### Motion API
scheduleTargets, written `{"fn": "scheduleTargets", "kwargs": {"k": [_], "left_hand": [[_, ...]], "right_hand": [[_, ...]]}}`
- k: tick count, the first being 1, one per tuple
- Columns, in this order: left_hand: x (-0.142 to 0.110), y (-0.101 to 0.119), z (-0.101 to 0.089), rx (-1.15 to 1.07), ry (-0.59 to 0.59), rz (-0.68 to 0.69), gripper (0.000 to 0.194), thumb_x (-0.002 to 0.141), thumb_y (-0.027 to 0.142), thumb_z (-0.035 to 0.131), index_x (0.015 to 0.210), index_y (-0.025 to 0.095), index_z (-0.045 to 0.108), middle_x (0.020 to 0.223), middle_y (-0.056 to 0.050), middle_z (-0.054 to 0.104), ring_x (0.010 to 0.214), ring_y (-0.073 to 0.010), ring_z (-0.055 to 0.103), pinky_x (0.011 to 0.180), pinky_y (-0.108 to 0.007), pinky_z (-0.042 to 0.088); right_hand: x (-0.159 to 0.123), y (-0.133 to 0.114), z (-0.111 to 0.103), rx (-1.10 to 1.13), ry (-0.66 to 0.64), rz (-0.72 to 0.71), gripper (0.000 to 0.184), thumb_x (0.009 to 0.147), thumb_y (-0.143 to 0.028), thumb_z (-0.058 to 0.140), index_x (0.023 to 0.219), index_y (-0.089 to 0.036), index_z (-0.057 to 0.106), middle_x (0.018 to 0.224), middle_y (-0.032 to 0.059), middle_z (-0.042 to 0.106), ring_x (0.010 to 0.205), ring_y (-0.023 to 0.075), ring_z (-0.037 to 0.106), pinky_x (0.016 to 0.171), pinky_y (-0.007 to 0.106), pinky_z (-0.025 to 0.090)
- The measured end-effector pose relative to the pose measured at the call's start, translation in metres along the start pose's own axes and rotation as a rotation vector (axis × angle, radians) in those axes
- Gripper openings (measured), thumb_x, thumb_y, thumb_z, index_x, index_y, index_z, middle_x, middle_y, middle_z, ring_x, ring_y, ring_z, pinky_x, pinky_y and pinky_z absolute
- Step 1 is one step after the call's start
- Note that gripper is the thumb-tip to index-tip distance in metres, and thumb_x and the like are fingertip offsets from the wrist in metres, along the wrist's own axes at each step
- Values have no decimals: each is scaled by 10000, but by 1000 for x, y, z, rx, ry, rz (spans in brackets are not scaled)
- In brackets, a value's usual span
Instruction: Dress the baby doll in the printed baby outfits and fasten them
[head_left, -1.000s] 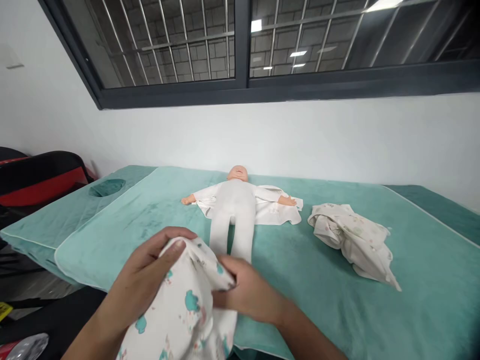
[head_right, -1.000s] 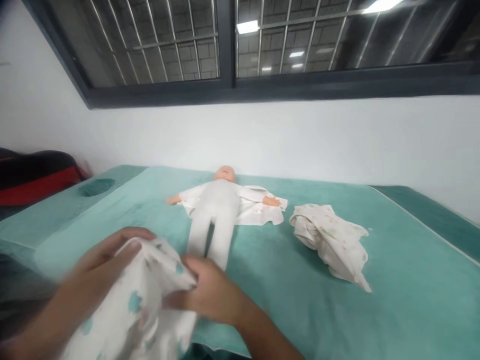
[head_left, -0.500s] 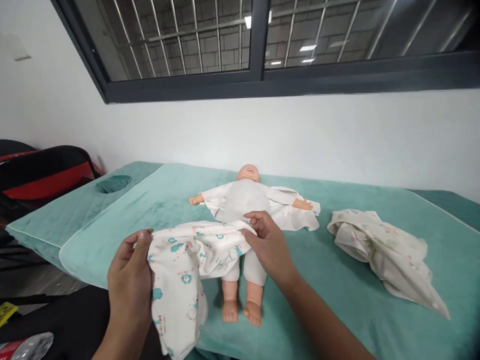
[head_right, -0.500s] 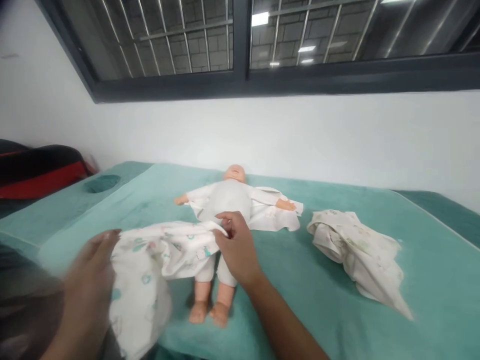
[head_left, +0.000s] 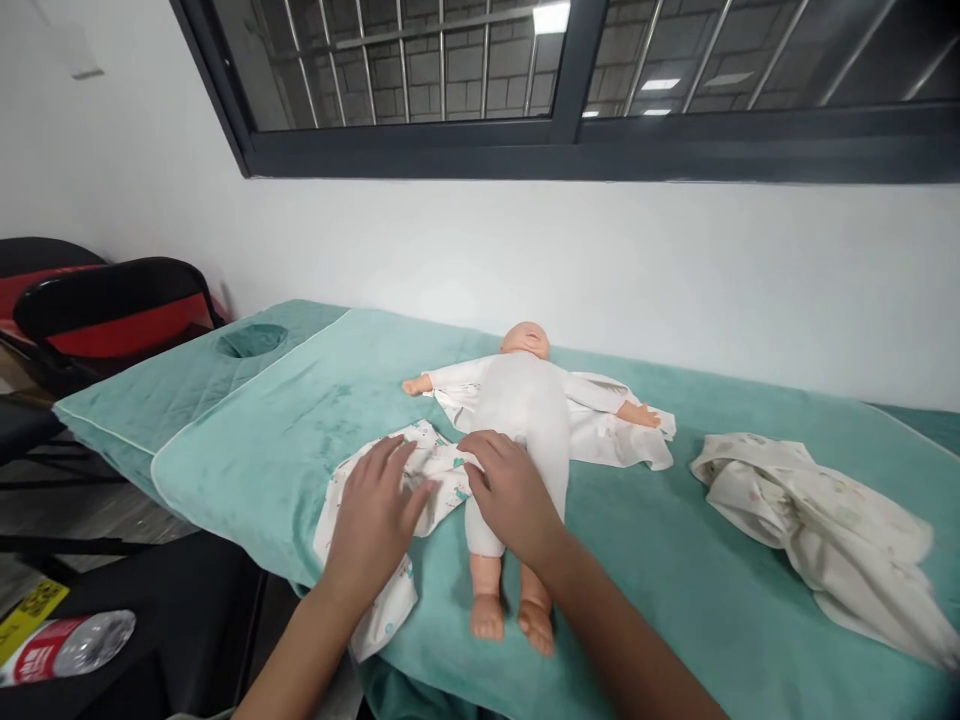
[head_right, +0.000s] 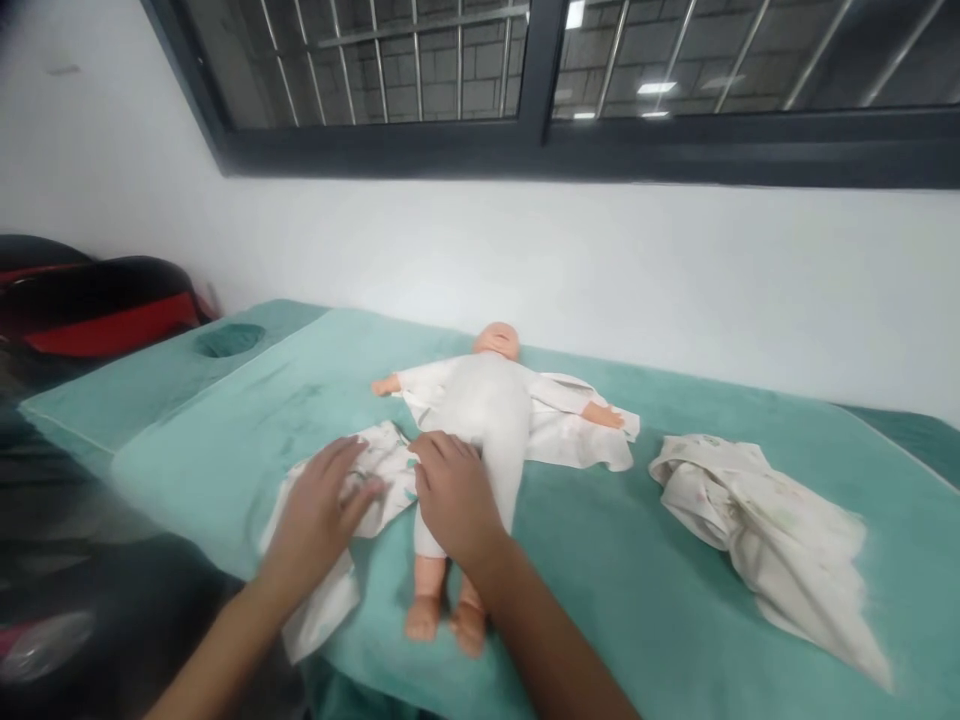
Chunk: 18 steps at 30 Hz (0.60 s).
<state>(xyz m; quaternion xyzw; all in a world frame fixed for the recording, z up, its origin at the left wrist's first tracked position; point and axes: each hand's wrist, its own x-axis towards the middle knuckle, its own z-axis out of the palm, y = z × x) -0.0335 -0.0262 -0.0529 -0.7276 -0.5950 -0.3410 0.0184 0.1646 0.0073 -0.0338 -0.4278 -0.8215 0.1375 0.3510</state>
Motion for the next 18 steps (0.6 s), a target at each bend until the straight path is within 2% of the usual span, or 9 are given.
{"fn": "scheduleTargets", "kwargs": {"k": [3, 6, 9, 12, 15, 18], "left_hand": [[7, 10, 15, 161, -258, 38, 539, 916, 418, 562, 1406, 215, 471, 1458, -146, 507, 1375, -343, 420, 1111, -598, 320], [11, 11, 23, 260, -410, 20, 558, 934, 421, 528, 1457, 250, 437, 1526, -133, 438, 1426, -364, 352, 1101, -670, 273], [11, 9, 26, 289, -423, 7, 509, 978, 374, 426, 1476, 268, 421, 1557, -114, 393, 1451, -349, 313, 1104, -681, 253], [12, 10, 29, 316, -378, -16, 484, 991, 313, 359, 1465, 264, 445, 1573, -121, 361, 1465, -358, 278, 1094, -693, 248], [14, 16, 32, 293, -399, -28, 483, 979, 278, 373, 1453, 241, 461, 1584, -148, 328, 1475, -371, 247, 1093, -714, 211], [14, 26, 31, 80, -457, -11, 449, 1010, 347, 302, 1380, 225, 525, 1563, -134, 377, 1469, -333, 276, 1128, -681, 180]], "right_hand": [[-5, -5, 0, -39, -68, 51, 225, 905, -128, 498, 1094, -218, 580, 1040, 69, 662, 1006, 252, 591, 893, 416, 402], [-10, -9, -2, -42, -113, 34, 267, 907, -84, 446, 1098, -213, 581, 1027, 66, 660, 996, 238, 594, 872, 402, 413], [-14, -6, -9, -6, -104, 27, 322, 899, -58, 410, 1110, -224, 588, 1053, 62, 658, 991, 222, 601, 866, 384, 439], [-11, 7, -21, -25, -16, 53, 282, 911, -135, 470, 1152, -216, 592, 1182, 83, 647, 1115, 237, 574, 968, 405, 436], [-3, 29, -32, -184, 7, 48, 364, 927, -262, 524, 1280, -176, 559, 1416, 123, 541, 1329, 273, 450, 1115, 469, 329], [11, 50, -37, -347, -69, 31, 476, 965, -333, 467, 1409, -160, 478, 1558, 118, 385, 1461, 281, 287, 1192, 524, 168]]}}
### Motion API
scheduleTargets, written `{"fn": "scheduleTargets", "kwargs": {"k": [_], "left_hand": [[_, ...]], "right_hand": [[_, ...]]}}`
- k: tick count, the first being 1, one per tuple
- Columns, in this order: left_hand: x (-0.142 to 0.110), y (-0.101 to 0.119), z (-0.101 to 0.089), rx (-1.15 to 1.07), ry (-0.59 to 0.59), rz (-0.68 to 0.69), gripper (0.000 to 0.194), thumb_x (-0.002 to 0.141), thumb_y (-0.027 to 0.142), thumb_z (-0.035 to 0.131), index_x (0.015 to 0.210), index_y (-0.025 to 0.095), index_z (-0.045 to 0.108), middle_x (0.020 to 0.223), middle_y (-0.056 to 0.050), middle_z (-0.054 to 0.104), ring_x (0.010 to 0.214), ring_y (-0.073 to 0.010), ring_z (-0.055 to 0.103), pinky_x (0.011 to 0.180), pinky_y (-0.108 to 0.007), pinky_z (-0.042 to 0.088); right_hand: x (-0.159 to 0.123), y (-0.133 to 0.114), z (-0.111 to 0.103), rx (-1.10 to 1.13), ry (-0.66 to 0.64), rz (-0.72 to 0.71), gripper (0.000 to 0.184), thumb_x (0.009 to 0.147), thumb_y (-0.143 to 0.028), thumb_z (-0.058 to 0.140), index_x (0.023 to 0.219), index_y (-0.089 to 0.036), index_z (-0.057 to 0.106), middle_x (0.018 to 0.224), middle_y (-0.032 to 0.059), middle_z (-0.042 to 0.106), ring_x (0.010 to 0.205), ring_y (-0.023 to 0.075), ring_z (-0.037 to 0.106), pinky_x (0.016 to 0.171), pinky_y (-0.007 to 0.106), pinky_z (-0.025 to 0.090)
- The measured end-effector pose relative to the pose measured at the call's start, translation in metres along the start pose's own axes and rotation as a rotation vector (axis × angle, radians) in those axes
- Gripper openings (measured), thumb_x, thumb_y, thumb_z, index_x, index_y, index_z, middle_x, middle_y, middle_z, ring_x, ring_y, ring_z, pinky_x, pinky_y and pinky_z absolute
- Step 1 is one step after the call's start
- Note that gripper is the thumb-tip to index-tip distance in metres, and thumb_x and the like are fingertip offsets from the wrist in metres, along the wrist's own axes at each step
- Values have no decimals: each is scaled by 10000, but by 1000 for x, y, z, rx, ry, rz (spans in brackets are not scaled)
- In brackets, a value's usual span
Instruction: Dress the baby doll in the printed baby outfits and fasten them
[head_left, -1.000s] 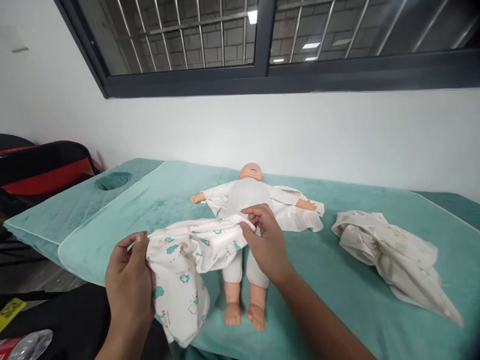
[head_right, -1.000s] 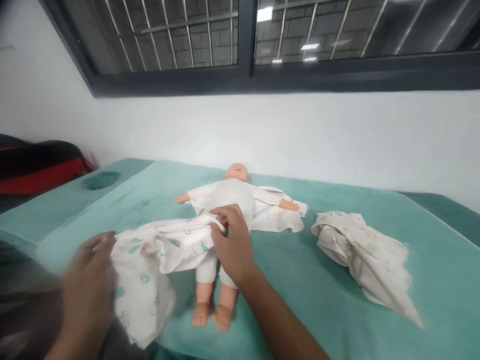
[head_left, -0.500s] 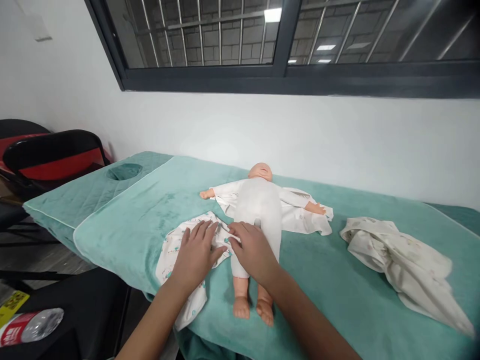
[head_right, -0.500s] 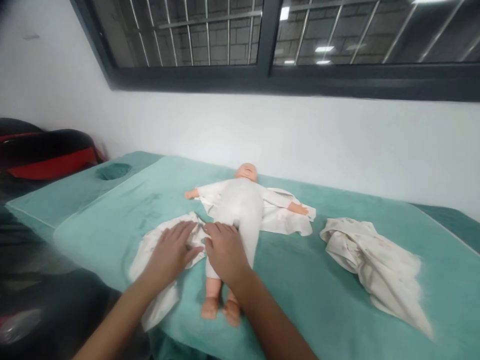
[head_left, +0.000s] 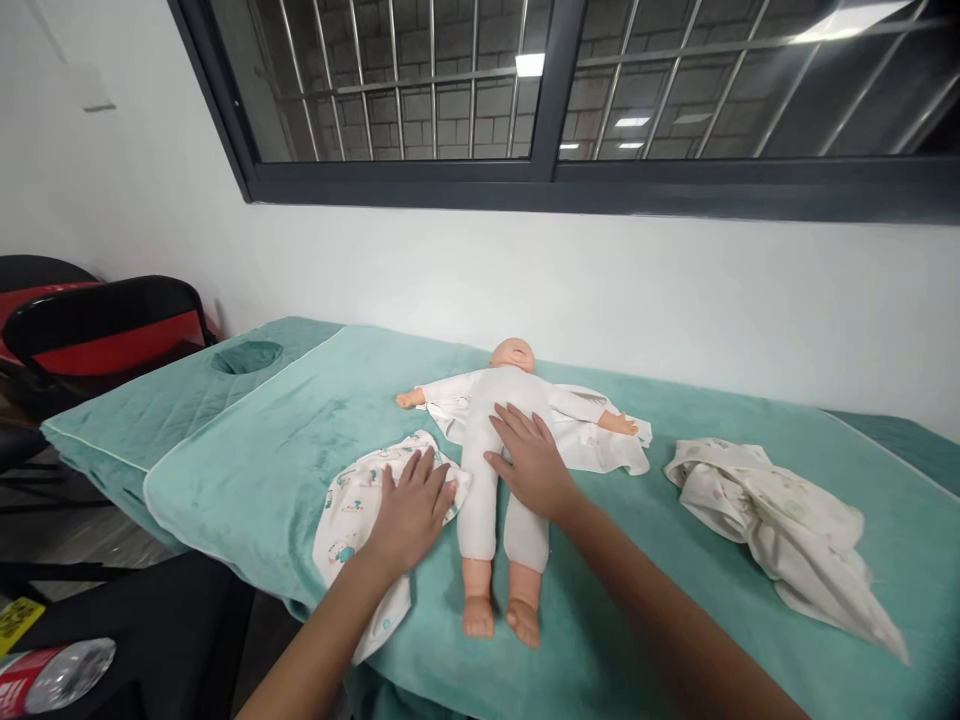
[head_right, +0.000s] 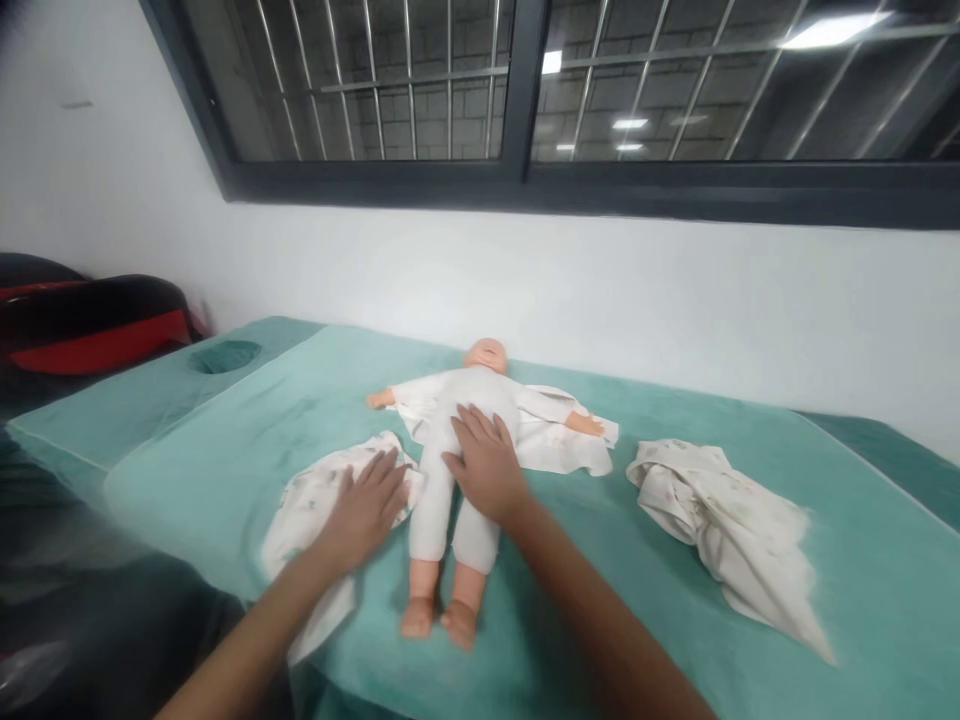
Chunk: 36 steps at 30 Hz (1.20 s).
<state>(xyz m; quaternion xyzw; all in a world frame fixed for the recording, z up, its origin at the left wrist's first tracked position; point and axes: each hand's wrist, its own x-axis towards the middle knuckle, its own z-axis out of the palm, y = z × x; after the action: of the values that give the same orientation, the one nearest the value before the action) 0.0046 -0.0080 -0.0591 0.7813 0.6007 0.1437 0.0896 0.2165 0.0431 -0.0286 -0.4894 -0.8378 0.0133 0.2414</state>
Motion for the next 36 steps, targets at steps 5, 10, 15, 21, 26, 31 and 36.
{"fn": "scheduleTargets", "kwargs": {"k": [5, 10, 15, 21, 26, 31, 36], "left_hand": [[-7, 21, -20, -493, -5, -2, 458, 976, 534, 354, 1173, 201, 599, 1213, -114, 673, 1185, -282, 581, 1058, -498, 387], [11, 36, -36, -757, 188, -202, 350, 935, 489, 467, 1084, 213, 620, 1167, -84, 681, 1102, -256, 612, 984, -388, 432], [57, 45, -25, -1085, 49, -313, 426, 883, 444, 578, 1216, 178, 584, 1300, -126, 630, 1178, -264, 599, 995, -364, 463], [84, 47, -25, -1431, -213, -484, 528, 824, 496, 658, 1214, 145, 598, 1188, -158, 703, 994, -246, 710, 826, -322, 577], [98, 49, -27, -1524, -329, -505, 513, 800, 508, 609, 1151, 135, 644, 962, -74, 766, 896, -248, 726, 685, -286, 539], [113, 37, -32, -1635, -335, -378, 586, 801, 496, 646, 1279, 163, 587, 1047, -86, 755, 989, -292, 711, 733, -313, 569], [138, -14, -61, -1668, -348, -332, 644, 773, 500, 708, 1282, 123, 590, 1084, -185, 725, 910, -327, 723, 754, -413, 613]], "right_hand": [[33, 25, 5, -126, -64, 54, 580, 1013, -423, 317, 1517, -138, 334, 1613, 115, 259, 1506, 253, 179, 1202, 509, 130], [64, 44, 7, -141, -83, 136, 695, 991, -547, 300, 1532, -110, 283, 1623, 141, 219, 1513, 253, 142, 1204, 489, 128], [91, 63, 11, -8, -49, 406, 736, 967, -568, 336, 1528, -104, 230, 1622, 166, 208, 1506, 265, 141, 1191, 521, 125], [120, 99, 11, 121, -56, 723, 746, 953, -602, 333, 1382, 2, 425, 1349, 309, 540, 1309, 396, 477, 1101, 544, 278], [138, 116, -11, 333, -150, 735, 838, 857, -710, 487, 1324, -17, 546, 1315, 276, 594, 1171, 373, 603, 943, 424, 470], [163, 115, -35, 467, -223, 667, 631, 751, -662, 678, 1082, -127, 736, 1103, 178, 732, 1023, 322, 673, 883, 388, 526], [217, 101, -39, 643, -350, 624, 632, 704, -695, 704, 1084, -191, 730, 1183, 138, 713, 1042, 318, 674, 891, 390, 554]]}}
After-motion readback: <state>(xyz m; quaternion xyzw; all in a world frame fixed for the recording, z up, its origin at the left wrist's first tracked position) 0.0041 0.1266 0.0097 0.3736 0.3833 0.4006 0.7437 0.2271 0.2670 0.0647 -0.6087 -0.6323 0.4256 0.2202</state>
